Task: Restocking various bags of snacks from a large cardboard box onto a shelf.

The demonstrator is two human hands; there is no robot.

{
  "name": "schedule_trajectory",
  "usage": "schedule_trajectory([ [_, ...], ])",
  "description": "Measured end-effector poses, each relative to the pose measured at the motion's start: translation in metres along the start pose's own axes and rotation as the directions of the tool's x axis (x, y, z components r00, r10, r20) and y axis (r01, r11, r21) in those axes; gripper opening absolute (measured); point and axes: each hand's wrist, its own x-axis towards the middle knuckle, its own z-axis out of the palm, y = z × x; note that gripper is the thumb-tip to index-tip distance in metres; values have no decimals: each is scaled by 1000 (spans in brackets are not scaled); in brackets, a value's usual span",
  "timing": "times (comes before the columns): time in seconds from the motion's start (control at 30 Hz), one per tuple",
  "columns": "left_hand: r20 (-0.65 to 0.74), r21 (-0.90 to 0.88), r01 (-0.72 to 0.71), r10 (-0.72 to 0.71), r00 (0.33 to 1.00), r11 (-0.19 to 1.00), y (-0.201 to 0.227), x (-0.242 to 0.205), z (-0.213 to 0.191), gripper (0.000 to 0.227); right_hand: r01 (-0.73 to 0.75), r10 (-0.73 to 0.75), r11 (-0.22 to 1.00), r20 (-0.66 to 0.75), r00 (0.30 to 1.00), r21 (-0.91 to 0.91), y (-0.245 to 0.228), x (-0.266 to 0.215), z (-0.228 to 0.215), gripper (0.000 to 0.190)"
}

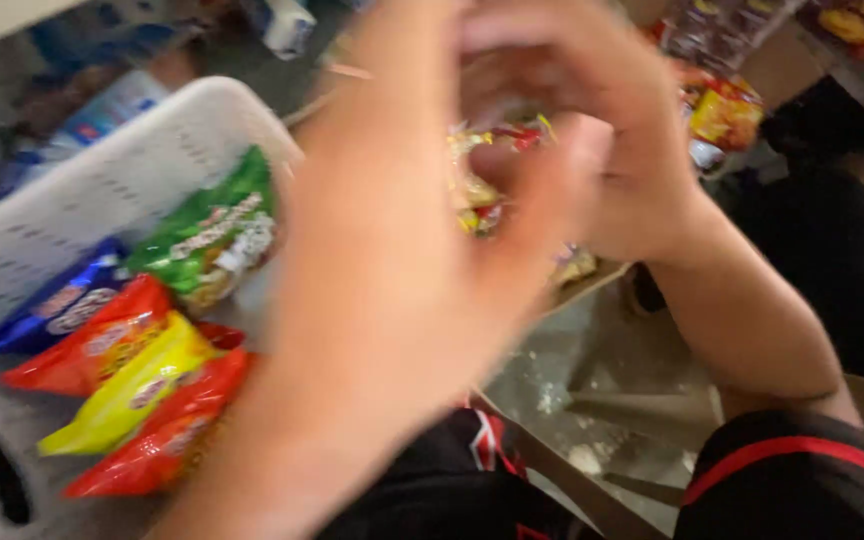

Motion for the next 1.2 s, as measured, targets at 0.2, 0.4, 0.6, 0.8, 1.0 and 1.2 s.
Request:
schedule_trajectory([
  [0.2, 23, -201, 121, -119, 993, 972, -27, -3, 179, 74, -235, 400, 892, -434, 807, 385, 141, -129, -36, 25],
  [0.4, 127, -417, 401, -384, 915, 816, -175, -82, 376, 68, -664, 682, 708, -473, 557, 239, 322, -255, 13, 34],
  [0.6, 161, -216, 624, -603, 781, 751, -279, -190, 448, 73, -905, 471, 197, -773, 425, -377, 383, -310, 79, 78],
  [0.8, 344, -219, 830, -755, 558, 514, -296, -236, 437, 69, -956, 665, 282, -702, 257, -83, 389, -330, 90, 64],
  [1.0, 177, -210, 674, -650, 739, 709, -252, -180, 389, 84, -815, 676, 578, -584, 448, 43, 310, -276, 68, 43],
  [1.2, -100, -181, 390, -411, 906, 903, -138, -89, 288, 78, -637, 440, 739, -560, 702, -219, 173, -192, -3, 27],
])
